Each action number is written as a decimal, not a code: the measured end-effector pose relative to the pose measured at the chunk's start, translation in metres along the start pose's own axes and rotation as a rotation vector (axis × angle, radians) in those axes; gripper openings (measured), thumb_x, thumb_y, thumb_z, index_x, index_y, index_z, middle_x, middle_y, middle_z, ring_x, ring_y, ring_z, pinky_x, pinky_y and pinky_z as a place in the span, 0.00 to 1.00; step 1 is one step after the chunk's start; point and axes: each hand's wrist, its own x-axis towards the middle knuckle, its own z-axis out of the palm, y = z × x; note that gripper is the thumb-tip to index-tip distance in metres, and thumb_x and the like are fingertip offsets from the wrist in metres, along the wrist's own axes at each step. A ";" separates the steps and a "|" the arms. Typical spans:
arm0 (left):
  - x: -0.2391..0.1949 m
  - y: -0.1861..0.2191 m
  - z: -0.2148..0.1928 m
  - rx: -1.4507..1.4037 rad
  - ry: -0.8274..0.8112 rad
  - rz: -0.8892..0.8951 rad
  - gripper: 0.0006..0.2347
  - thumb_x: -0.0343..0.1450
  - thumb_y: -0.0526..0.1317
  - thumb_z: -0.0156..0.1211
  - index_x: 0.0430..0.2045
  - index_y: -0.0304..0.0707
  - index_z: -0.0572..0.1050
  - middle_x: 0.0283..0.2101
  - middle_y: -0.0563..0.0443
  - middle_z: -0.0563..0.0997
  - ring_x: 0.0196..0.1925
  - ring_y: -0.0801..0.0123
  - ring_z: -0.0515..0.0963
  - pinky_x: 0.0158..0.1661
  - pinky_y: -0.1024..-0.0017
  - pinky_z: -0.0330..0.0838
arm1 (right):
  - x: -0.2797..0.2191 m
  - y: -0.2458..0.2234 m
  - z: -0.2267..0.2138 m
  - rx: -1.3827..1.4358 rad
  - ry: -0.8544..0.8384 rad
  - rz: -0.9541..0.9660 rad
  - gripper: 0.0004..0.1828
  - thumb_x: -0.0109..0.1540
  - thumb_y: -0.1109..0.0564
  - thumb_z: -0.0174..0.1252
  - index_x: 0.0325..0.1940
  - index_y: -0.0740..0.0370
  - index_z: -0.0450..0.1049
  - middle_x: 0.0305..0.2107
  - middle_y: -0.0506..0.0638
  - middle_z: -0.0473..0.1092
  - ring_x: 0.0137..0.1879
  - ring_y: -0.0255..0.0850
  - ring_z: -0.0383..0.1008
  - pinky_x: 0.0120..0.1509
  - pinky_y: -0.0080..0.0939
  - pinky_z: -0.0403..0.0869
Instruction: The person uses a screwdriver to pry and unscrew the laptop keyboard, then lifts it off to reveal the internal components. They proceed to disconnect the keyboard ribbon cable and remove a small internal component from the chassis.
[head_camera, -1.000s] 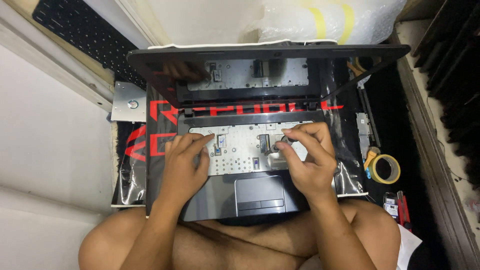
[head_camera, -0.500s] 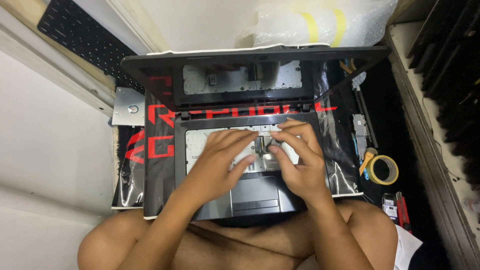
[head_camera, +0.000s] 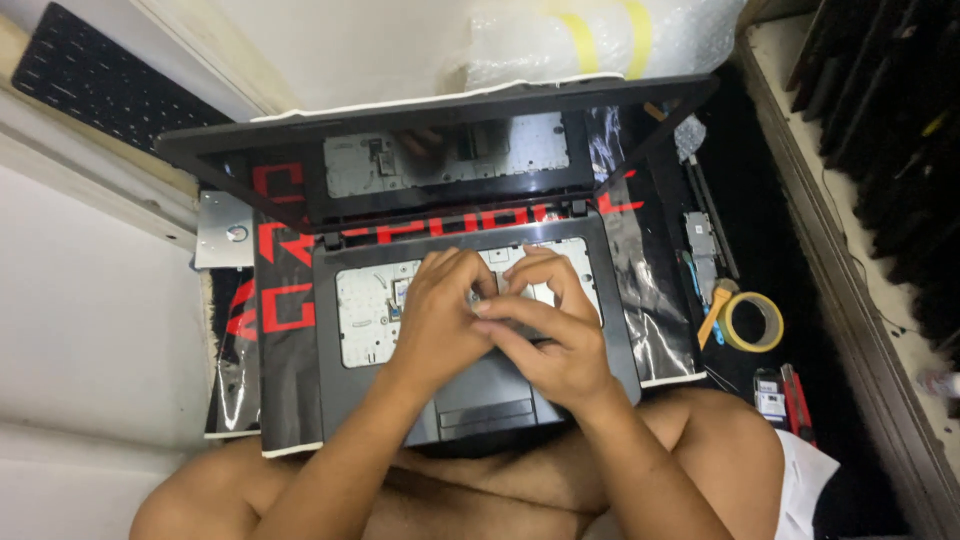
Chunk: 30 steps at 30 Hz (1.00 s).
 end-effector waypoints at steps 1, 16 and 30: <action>0.000 0.004 -0.002 0.002 0.001 0.001 0.16 0.56 0.40 0.80 0.20 0.46 0.70 0.20 0.57 0.71 0.28 0.59 0.75 0.39 0.63 0.68 | -0.002 0.000 0.000 0.002 0.000 -0.003 0.12 0.55 0.65 0.73 0.42 0.60 0.84 0.35 0.53 0.68 0.47 0.53 0.74 0.69 0.64 0.68; -0.006 0.038 -0.014 -0.023 0.018 -0.020 0.15 0.69 0.45 0.66 0.22 0.41 0.65 0.26 0.55 0.71 0.30 0.64 0.69 0.35 0.68 0.59 | -0.018 -0.003 0.000 -0.114 -0.142 -0.137 0.09 0.63 0.60 0.66 0.46 0.52 0.79 0.46 0.57 0.66 0.53 0.52 0.73 0.72 0.67 0.70; -0.016 0.034 -0.007 -0.008 0.003 -0.096 0.10 0.61 0.31 0.65 0.25 0.45 0.68 0.28 0.61 0.72 0.33 0.68 0.70 0.38 0.71 0.63 | -0.029 0.001 -0.001 -0.226 -0.049 -0.166 0.11 0.60 0.59 0.68 0.45 0.54 0.75 0.43 0.56 0.67 0.48 0.50 0.73 0.68 0.64 0.74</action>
